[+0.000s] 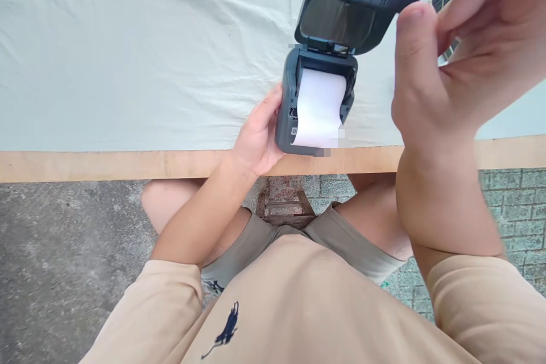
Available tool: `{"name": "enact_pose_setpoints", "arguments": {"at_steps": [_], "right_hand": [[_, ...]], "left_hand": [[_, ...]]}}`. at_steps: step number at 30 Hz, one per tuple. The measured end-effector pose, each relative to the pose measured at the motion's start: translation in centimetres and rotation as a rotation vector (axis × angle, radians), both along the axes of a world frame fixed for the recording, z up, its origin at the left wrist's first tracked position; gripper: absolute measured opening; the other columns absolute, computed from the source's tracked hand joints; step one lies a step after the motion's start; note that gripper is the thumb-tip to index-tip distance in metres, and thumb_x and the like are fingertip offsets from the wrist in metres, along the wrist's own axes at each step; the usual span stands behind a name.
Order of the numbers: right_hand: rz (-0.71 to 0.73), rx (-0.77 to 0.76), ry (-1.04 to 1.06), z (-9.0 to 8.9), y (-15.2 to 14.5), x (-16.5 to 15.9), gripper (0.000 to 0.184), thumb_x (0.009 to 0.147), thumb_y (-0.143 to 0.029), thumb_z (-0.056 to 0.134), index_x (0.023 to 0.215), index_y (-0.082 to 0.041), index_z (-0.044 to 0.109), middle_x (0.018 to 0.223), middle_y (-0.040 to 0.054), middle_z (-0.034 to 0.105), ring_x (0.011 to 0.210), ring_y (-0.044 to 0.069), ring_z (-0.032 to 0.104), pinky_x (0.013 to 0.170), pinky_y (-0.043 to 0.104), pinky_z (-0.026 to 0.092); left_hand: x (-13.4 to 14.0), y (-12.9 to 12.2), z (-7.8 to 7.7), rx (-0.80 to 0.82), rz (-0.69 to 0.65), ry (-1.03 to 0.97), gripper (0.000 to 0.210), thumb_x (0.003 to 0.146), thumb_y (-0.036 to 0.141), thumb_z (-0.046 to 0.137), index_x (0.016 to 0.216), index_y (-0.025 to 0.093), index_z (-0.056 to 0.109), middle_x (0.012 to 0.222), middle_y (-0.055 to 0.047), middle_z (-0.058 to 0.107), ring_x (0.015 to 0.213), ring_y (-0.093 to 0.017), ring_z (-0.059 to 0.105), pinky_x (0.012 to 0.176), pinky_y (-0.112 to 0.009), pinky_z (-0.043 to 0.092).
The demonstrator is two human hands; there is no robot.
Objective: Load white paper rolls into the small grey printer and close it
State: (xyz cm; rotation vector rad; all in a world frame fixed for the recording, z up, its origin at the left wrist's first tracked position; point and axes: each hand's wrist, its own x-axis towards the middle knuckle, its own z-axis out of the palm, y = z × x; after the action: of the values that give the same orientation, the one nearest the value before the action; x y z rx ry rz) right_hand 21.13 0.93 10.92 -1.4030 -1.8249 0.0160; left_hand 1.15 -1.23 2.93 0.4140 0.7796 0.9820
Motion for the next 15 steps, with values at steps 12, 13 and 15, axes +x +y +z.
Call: {"name": "enact_pose_setpoints", "arguments": {"at_steps": [12, 13, 15], "right_hand": [[0.198, -0.574, -0.294, -0.5, 0.1, -0.5, 0.015, 0.095, -0.041, 0.072, 0.105, -0.030, 0.073, 0.098, 0.0054, 0.075, 0.084, 0.024, 0.060, 0.070, 0.039, 0.043], [0.188, -0.620, -0.279, -0.6, 0.1, -0.5, 0.015, 0.094, -0.040, 0.072, 0.104, -0.029, 0.071, 0.097, 0.0061, 0.072, 0.082, 0.024, 0.057, 0.069, 0.038, 0.041], [0.146, -0.682, -0.262, -0.4, 0.1, -0.8, 0.014, 0.091, -0.037, 0.075, 0.098, -0.027, 0.066, 0.093, 0.0070, 0.066, 0.081, 0.023, 0.055, 0.071, 0.037, 0.041]], "left_hand": [[-0.3, -1.0, 0.3, 0.112, -0.079, 0.038, 0.046, 0.096, 0.059, 0.084, 0.132, 0.032, 0.072, 0.138, -0.002, 0.079, 0.162, -0.039, 0.063, 0.119, -0.047, 0.069], [-0.2, -1.1, 0.4, 0.116, -0.071, 0.046, 0.043, 0.098, 0.057, 0.082, 0.132, 0.032, 0.071, 0.137, -0.001, 0.079, 0.161, -0.038, 0.063, 0.119, -0.046, 0.068], [0.0, -1.1, 0.6, 0.123, -0.058, 0.043, 0.036, 0.103, 0.050, 0.077, 0.132, 0.029, 0.071, 0.136, -0.001, 0.078, 0.162, -0.037, 0.063, 0.121, -0.046, 0.067]]}}
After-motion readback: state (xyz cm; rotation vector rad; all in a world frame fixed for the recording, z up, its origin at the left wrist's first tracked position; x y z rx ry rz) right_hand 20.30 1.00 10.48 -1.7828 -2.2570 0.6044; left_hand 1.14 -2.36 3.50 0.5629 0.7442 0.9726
